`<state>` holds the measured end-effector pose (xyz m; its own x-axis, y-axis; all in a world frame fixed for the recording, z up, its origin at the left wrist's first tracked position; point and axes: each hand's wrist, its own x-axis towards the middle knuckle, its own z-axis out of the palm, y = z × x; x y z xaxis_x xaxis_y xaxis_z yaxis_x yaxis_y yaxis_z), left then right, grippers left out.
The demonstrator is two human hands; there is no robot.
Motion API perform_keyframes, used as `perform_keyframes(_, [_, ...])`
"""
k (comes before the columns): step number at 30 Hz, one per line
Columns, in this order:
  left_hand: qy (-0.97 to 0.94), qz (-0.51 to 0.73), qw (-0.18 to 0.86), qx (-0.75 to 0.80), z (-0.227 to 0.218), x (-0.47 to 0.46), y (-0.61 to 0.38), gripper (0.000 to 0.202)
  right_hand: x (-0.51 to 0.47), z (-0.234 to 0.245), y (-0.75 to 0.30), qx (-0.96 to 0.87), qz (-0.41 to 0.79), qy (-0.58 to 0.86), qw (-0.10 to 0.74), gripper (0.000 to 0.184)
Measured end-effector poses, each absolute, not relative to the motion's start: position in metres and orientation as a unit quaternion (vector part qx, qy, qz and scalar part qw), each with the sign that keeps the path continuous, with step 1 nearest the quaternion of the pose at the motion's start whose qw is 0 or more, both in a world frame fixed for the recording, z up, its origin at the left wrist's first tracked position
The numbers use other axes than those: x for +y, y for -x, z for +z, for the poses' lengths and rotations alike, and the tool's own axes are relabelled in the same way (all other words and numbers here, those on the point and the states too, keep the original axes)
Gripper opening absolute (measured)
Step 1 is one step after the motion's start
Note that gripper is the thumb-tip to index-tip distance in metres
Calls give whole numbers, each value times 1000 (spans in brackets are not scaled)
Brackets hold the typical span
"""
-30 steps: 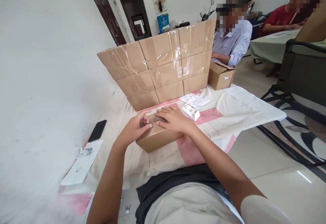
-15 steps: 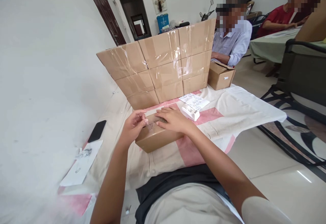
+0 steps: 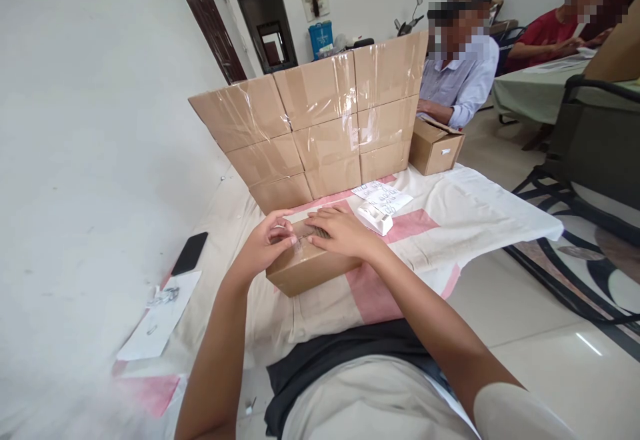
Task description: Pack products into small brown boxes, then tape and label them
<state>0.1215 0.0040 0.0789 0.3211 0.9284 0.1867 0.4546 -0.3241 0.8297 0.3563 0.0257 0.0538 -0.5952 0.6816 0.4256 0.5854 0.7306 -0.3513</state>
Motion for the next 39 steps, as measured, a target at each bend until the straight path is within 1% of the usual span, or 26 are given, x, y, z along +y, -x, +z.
perform_keyframes(5, [-761, 314, 323, 467, 75, 2, -124, 58, 24, 54, -355, -886, 88, 360, 278, 33])
perform_keyframes(9, [-810, 269, 228, 468, 75, 1, -125, 61, 23, 56, -355, -887, 91, 360, 276, 34])
perform_keyframes(12, [-800, 232, 170, 526, 76, 3, -123, 68, 23, 56, -355, -887, 88, 364, 269, 39])
perform_keyframes(14, [-777, 219, 174, 564, 74, 8, -120, 67, 25, 55, -355, -888, 87, 365, 266, 40])
perform_keyframes(17, [-757, 240, 227, 563, 66, 17, -116, 59, 28, 53, -355, -889, 83, 365, 265, 40])
perform_keyframes(20, [-740, 282, 274, 547, 55, 27, -114, 47, 28, 52, -352, -891, 77, 363, 260, 38])
perform_keyframes(23, [-727, 301, 280, 551, 48, 33, -117, 35, 23, 54, -348, -890, 77, 362, 266, 35])
perform_keyframes(26, [-726, 306, 277, 550, 47, 34, -121, 32, 26, 52, -352, -880, 113, 342, 309, 30])
perform_keyframes(28, [-715, 321, 265, 561, 47, 34, -118, 32, 40, 46, -370, -851, 153, 338, 371, 28])
perform_keyframes(30, [-684, 378, 221, 584, 45, 35, -107, 34, 66, 36, -405, -799, 155, 394, 427, 30])
perform_keyframes(31, [-656, 421, 189, 597, 42, 37, -97, 35, 81, 30, -428, -767, 125, 450, 439, 32])
perform_keyframes(32, [-622, 467, 154, 609, 37, 40, -87, 35, 96, 24, -452, -738, 91, 517, 424, 33])
perform_keyframes(33, [-582, 504, 128, 625, 30, 43, -75, 34, 111, 18, -477, -722, 77, 552, 410, 36])
perform_keyframes(35, [-503, 561, 100, 650, 11, 51, -55, 28, 137, 7, -521, -716, 65, 583, 378, 39])
perform_keyframes(37, [-456, 579, 108, 667, -10, 56, -45, 23, 156, -4, -548, -740, 70, 580, 333, 40])
perform_keyframes(39, [-451, 566, 140, 676, -28, 58, -45, 20, 169, -14, -559, -775, 87, 560, 279, 39])
